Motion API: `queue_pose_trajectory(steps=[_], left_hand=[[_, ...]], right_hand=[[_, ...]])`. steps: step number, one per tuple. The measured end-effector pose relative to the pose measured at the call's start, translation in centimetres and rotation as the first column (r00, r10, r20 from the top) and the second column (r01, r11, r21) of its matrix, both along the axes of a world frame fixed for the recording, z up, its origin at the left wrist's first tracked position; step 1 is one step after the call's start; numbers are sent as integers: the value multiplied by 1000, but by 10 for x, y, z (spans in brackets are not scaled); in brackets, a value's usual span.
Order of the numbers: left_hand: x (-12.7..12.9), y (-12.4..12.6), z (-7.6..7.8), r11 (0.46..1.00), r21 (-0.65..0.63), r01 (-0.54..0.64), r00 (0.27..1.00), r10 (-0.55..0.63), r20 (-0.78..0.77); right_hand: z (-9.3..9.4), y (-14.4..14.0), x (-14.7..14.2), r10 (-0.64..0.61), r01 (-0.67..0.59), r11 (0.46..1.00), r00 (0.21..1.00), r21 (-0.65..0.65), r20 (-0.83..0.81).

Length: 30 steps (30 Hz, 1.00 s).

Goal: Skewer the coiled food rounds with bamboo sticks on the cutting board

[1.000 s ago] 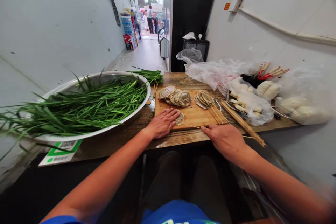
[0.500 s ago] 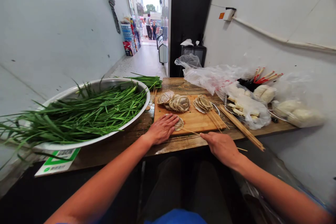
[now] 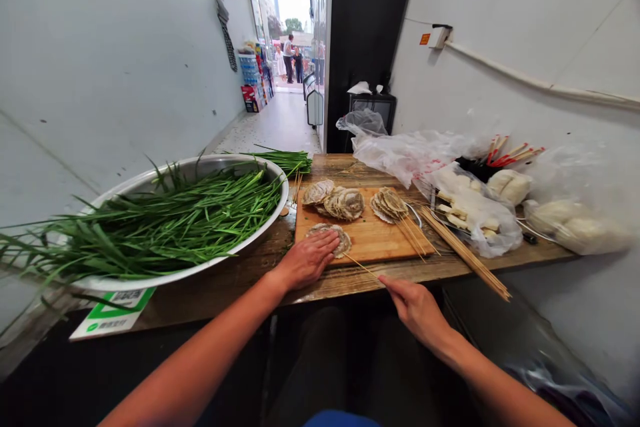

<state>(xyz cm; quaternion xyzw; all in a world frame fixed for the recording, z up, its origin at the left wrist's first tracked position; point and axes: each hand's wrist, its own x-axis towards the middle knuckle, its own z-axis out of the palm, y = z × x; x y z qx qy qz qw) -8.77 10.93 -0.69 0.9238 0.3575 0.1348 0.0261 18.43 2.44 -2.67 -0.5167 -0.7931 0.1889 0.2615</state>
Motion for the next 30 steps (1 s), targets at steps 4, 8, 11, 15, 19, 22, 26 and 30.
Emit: queue_pose_trajectory(steps=[4,8,11,15,19,22,26,30], left_hand=[[0,3,-1,1000,9,22,1000,-22,1],[0,3,0,1000,-11,28,1000,-28,15],[0,2,1,1000,-21,20,1000,-20,17],[-3,1,1,1000,8,14,998,-14,57],[-6,2,-5,998,25,57,994,-60,94],[-8,3,-7,997,11,79,992,-80,101],[-8,5,-8,995,-3,98,988,-97,117],[-8,5,-7,995,-24,97,989,-93,115]], right_hand=[[-20,0,-6,-8,5,1000,990,-21,-140],[-31,-2,-14,-28,19,999,975,-40,-220],[-25,-3,-14,-42,35,998,988,-48,-150],[5,-5,-10,-40,50,997,987,-57,155],[50,-2,-19,-13,69,993,874,-97,486],[73,2,-29,30,68,988,800,-140,599],[71,8,-27,81,21,985,822,-173,564],[61,11,-20,35,24,994,859,-110,511]])
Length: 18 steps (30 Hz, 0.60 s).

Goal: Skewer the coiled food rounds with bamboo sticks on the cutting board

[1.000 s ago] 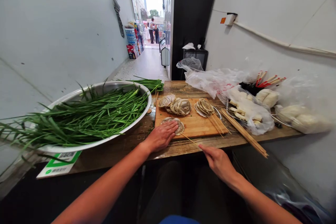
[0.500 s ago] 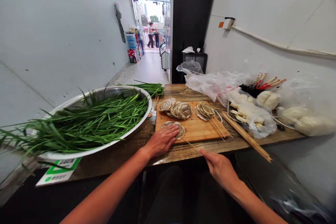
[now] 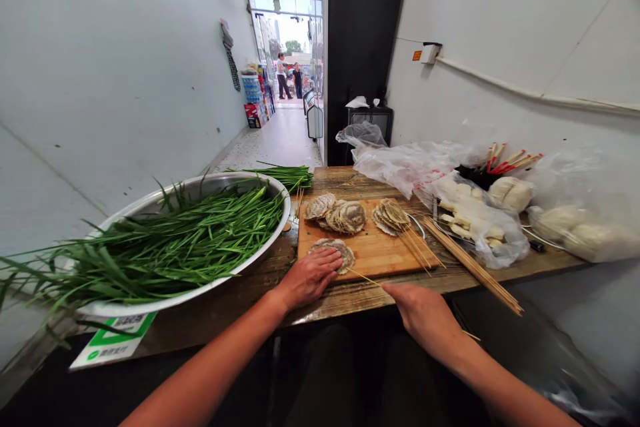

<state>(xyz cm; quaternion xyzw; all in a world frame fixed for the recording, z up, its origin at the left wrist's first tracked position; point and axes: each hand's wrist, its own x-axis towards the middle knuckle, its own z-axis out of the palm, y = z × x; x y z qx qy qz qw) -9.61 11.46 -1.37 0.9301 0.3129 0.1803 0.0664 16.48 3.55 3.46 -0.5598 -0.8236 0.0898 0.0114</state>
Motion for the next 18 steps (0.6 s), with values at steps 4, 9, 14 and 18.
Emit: queue_pose_trajectory(steps=[4,9,14,18], left_hand=[[0,-2,4,1000,-21,-19,1000,20,11],[2,-4,9,999,-37,-19,1000,20,22],[3,-4,9,1000,-18,-25,999,25,30],[3,-4,9,1000,-2,-20,998,20,65]], right_hand=[[1,11,-7,53,-60,997,992,55,117],[-6,24,-17,105,-117,991,982,68,157],[-11,25,-23,93,-104,993,984,64,153],[-13,24,-33,70,-75,997,992,37,105]])
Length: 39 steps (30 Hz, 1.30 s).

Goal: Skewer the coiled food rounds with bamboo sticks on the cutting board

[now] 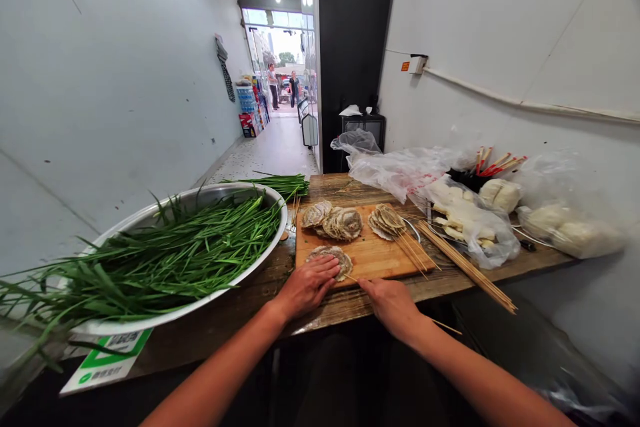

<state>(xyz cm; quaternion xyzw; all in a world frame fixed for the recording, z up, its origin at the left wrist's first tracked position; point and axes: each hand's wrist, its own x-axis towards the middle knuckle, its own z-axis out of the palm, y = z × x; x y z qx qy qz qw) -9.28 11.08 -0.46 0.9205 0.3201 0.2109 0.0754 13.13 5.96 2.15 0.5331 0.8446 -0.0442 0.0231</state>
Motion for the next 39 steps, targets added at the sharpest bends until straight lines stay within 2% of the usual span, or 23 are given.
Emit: queue_pose_trajectory(steps=[4,7,12,18,23,28,34,39], left_hand=[[0,-1,0,1000,21,-8,1000,8,-2],[0,-1,0,999,34,-15,1000,15,3],[-1,-1,1,1000,18,-16,1000,16,-1],[-3,0,2,999,25,20,999,-21,31],[-2,0,1,999,51,17,998,-21,64],[-2,0,-2,999,38,23,997,-25,67],[-4,4,-10,999,30,23,992,-27,124],[-4,4,-10,999,40,7,989,-13,144]], right_hand=[[-7,0,-8,-38,39,999,996,9,-85],[-18,1,-11,-25,34,999,972,35,-233],[-43,-2,-11,-18,74,994,839,81,-544],[-60,-6,-17,3,129,983,706,133,-708],[-60,-5,-22,-1,160,977,656,137,-755],[-60,-4,-25,-25,172,977,679,126,-734],[-63,-3,-31,-44,232,956,717,179,-696],[-63,-2,-35,-33,228,957,704,181,-709]])
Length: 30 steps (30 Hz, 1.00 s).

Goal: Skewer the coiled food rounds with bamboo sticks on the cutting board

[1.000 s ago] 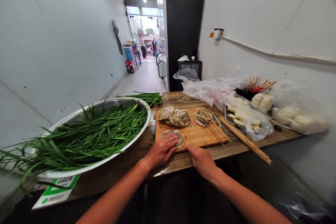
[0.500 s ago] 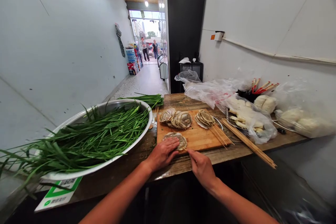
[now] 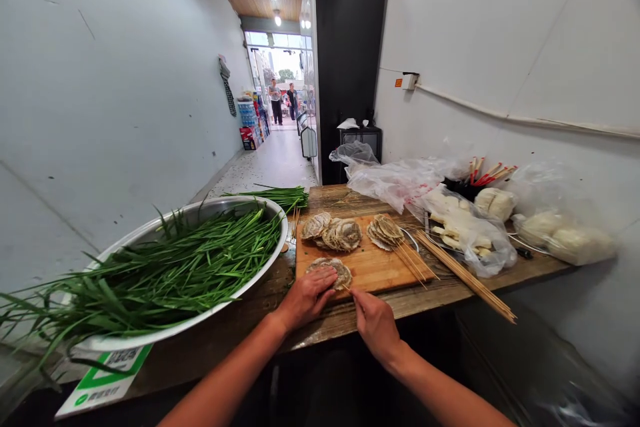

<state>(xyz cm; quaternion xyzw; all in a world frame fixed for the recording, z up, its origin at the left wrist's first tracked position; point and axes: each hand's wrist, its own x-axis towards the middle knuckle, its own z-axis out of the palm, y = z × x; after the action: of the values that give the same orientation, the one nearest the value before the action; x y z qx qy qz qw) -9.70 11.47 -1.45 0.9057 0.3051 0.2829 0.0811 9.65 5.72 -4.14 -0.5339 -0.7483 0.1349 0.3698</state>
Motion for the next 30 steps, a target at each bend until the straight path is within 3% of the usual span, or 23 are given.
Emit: queue_pose_trajectory(steps=[10,15,21,30], left_hand=[[-3,3,-4,1000,-16,-11,998,12,63],[-3,3,-4,999,-33,-24,1000,24,-8],[-3,3,-3,995,-55,-89,993,84,-86],[-4,0,1,995,-19,-96,993,95,-71]], right_hand=[[2,3,-4,13,-13,999,1000,-32,19],[19,5,1,48,-24,993,978,-117,201],[40,11,2,111,-17,978,889,-209,444],[35,11,-6,71,0,992,824,-125,562]])
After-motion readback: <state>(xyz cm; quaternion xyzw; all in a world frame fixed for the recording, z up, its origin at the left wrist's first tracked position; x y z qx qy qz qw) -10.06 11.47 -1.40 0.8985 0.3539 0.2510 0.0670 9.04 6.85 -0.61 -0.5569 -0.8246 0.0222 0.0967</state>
